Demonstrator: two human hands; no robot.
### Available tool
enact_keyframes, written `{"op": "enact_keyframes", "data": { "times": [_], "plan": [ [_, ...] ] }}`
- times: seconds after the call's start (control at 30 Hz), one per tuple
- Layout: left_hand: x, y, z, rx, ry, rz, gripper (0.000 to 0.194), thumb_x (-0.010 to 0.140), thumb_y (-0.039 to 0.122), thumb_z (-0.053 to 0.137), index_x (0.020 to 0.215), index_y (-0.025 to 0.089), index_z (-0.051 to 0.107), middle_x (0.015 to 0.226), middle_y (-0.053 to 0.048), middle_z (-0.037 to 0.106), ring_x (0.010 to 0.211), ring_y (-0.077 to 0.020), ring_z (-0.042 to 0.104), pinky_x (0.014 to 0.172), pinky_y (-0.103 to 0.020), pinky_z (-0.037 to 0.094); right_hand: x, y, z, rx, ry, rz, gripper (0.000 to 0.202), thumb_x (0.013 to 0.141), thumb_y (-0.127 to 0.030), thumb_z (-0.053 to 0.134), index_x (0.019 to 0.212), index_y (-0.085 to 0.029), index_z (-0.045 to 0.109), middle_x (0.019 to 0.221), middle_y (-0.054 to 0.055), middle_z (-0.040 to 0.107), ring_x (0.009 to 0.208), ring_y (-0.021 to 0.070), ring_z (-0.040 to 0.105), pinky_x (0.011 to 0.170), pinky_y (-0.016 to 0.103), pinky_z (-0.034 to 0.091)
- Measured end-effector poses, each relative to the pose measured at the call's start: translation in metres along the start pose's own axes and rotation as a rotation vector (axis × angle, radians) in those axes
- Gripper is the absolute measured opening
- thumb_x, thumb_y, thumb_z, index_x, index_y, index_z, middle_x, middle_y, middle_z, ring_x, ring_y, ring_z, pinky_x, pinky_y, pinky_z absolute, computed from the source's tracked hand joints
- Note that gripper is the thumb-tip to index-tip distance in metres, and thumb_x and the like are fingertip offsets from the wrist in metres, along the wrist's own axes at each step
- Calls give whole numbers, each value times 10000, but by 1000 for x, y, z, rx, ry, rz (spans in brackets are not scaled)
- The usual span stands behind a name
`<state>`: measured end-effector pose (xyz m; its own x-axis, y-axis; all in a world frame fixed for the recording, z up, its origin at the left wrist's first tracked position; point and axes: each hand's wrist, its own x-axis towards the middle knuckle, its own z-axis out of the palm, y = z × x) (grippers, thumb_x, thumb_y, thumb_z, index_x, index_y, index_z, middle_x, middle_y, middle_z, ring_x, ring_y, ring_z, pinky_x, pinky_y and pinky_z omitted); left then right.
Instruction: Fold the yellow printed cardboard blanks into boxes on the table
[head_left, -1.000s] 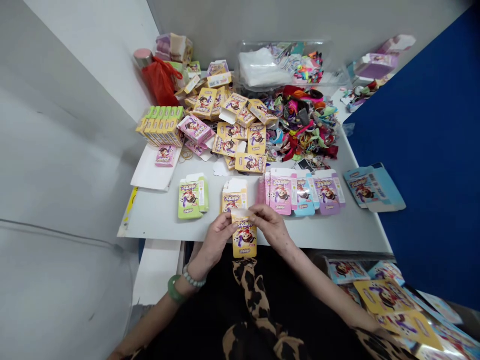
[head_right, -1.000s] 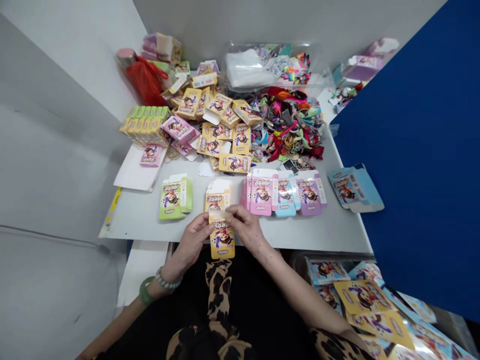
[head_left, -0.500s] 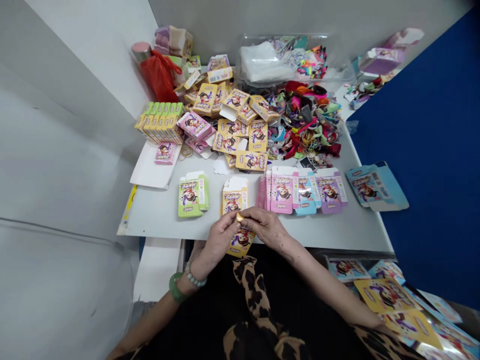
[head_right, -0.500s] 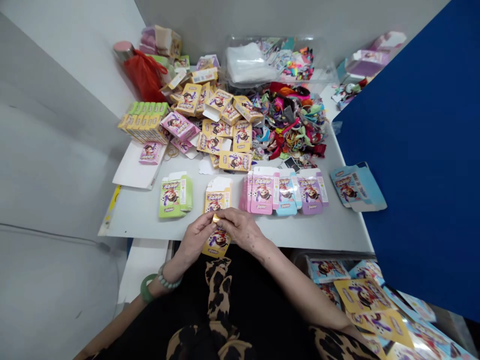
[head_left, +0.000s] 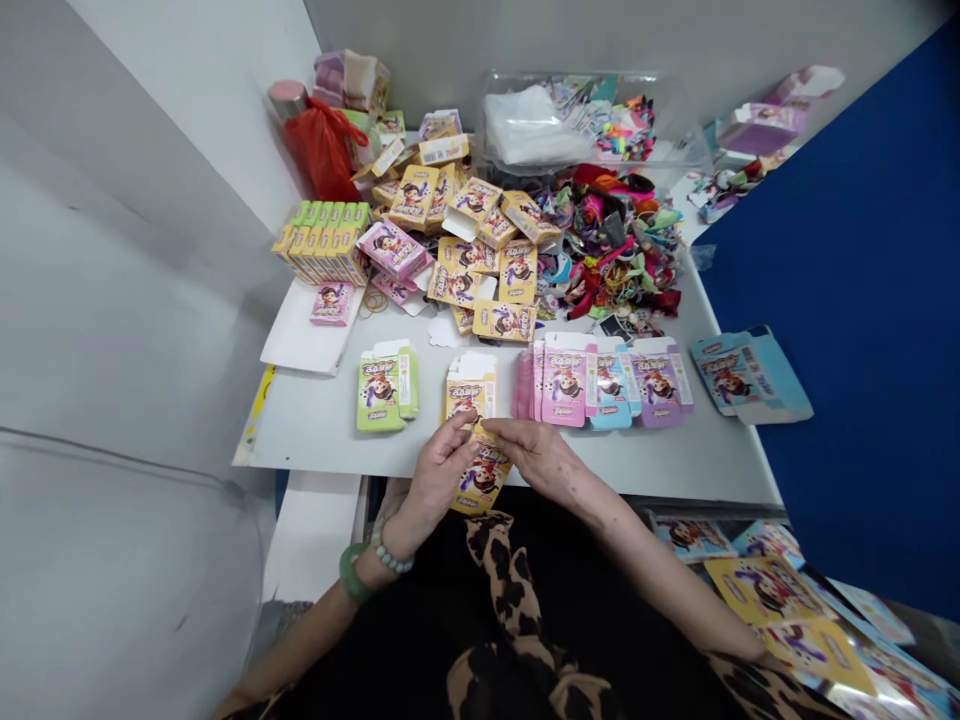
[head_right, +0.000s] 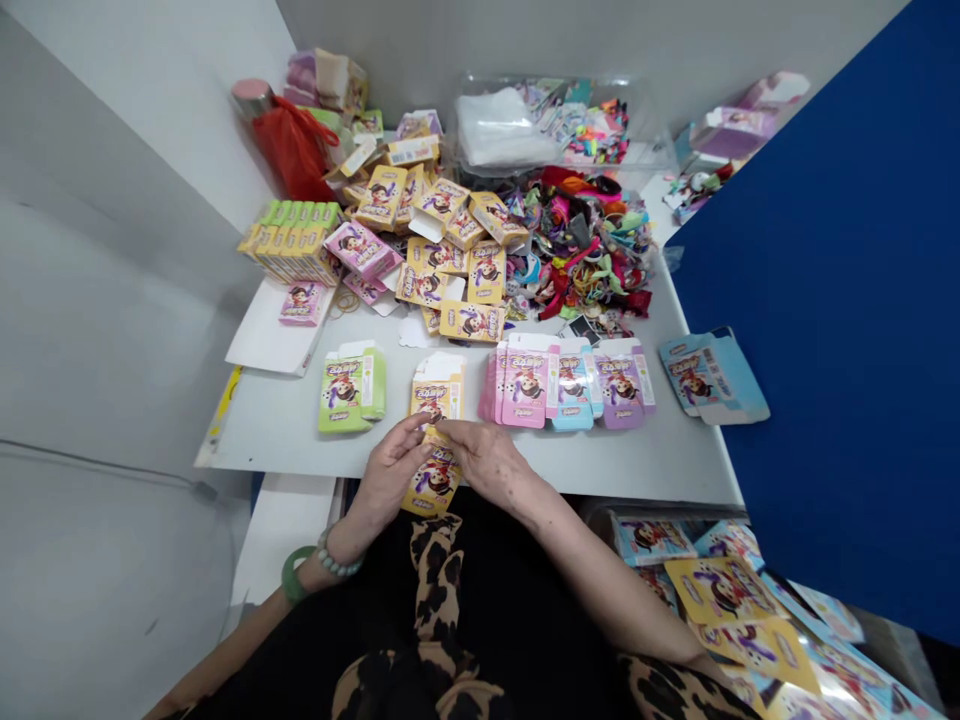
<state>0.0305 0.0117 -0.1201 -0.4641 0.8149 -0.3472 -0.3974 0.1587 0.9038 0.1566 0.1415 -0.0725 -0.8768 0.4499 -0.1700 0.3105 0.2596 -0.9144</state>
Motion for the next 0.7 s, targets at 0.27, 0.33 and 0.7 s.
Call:
{"op": "enact_keyframes", "data": {
  "times": [0.27,0.33,0.7],
  "plan": [
    [-1,-2,-4,195,-20,99,512,869,408,695,1334,203,635,1400,-115,646,1305,-286,590,1165,-470,415,2,2,8,-191,57,4,300,890,-106,444,889,-187,734,795,45,727,708,176,650,630,241,456],
    [-1,-2,-5,188,-28,90,520,871,409,690,1343,201,629,1412,-113,638,1315,-285,585,1170,-469,413,1,-2,9,-286,45,-7,269,868,-59,457,848,-175,699,747,39,696,654,149,603,597,223,412],
    [-3,1,-5,243,-59,83,515,882,406,675,1346,185,636,1360,-120,676,1292,-299,606,1148,-476,444,6,1,-4,-172,2,105,271,921,-182,521,1034,-237,761,940,28,779,815,182,712,705,248,507]
  ]
}}
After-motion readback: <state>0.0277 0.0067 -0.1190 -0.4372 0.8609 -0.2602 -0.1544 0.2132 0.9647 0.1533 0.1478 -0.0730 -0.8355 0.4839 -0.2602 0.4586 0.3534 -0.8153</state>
